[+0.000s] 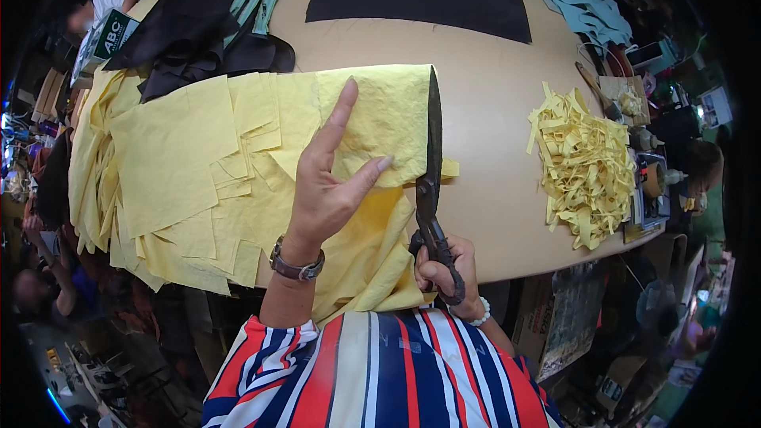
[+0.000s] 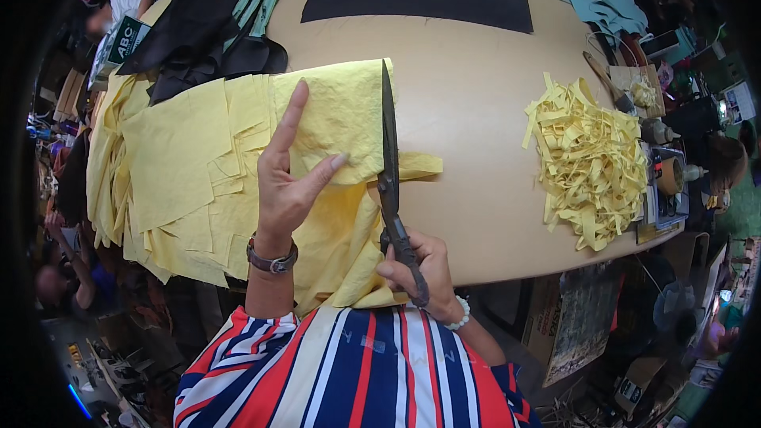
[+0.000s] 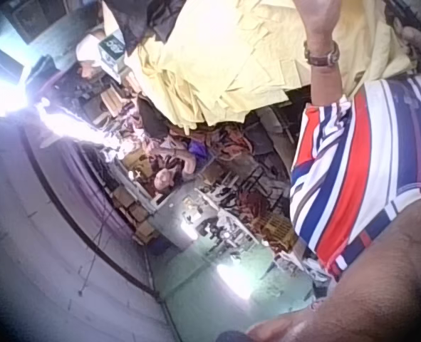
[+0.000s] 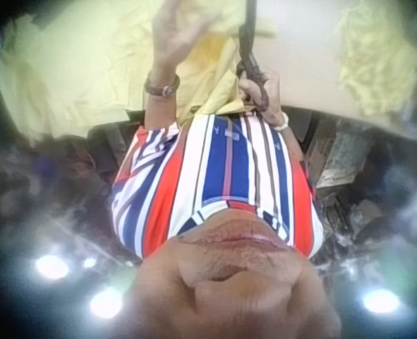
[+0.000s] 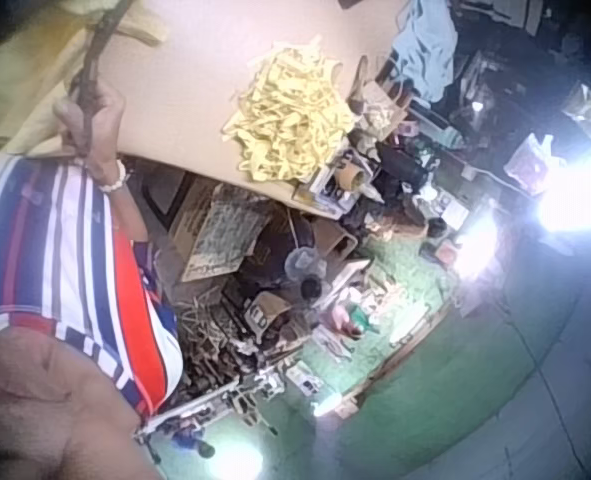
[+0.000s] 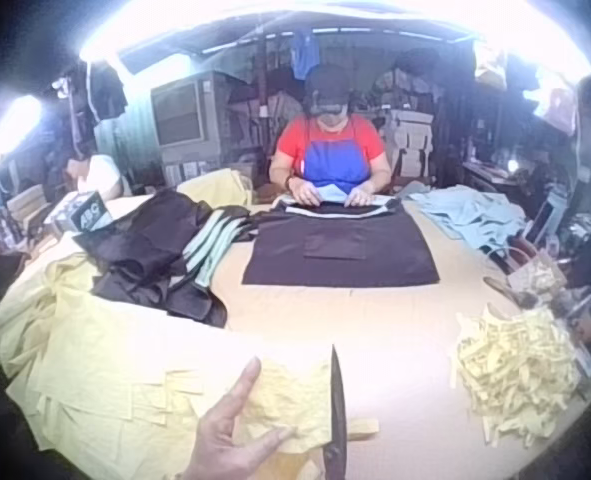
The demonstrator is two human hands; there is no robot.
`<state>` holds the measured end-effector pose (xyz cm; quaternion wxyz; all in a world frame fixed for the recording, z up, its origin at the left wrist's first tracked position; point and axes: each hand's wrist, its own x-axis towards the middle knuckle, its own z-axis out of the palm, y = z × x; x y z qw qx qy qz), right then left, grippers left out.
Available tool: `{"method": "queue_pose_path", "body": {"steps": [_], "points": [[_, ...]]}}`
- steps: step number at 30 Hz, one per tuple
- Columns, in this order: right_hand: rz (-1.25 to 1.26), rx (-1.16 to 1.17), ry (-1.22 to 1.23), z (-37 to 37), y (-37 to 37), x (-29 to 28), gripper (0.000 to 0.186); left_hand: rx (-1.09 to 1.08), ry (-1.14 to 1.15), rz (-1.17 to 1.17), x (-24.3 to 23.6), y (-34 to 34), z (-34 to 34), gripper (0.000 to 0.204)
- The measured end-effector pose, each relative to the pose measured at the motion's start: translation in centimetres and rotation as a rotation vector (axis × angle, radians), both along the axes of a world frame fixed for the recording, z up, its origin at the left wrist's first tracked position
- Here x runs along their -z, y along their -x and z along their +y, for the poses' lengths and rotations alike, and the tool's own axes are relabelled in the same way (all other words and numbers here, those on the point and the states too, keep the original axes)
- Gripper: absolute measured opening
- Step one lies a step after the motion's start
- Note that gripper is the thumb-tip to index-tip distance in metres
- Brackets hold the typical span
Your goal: The person trims and cuts yellow fabric pieces on a table using shears.
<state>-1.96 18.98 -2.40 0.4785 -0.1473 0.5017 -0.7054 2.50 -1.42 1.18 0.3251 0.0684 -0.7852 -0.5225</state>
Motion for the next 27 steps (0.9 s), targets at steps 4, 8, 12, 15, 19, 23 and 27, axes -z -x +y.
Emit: {"method": "queue_pose_path", "body": {"steps": [4,8,12,15,19,23,27], "points": [[0.016,0.016,-0.024,-0.1,-0.1,-0.2,0.020,0.006,-0.035,-0.009,0.1,0.0,0.0,0.074],[0.084,0.027,-0.072,-0.1,-0.4,-0.2,0.019,0.008,-0.061,0.007,0.2,0.1,0.1,0.073],[0.077,0.034,-0.071,-0.1,-0.4,-0.4,0.019,-0.020,-0.260,0.050,-0.6,0.2,0.0,0.062],[0.031,0.032,-0.090,0.1,-0.4,-0.5,0.020,-0.041,-0.668,-0.064,-1.3,0.1,-1.8,0.054],[0.078,-0.019,-0.081,0.5,-0.4,-0.3,0.020,0.108,-0.501,0.004,-1.9,0.4,-2.9,0.053],[0.087,-0.034,-0.095,0.8,-0.5,0.3,0.018,0.199,-0.516,0.039,-1.9,0.8,-2.6,0.061],[-0.010,-0.066,-0.062,1.4,-0.2,0.9,0.023,0.098,-0.450,-0.042,-1.7,1.0,-1.8,0.067]]}}
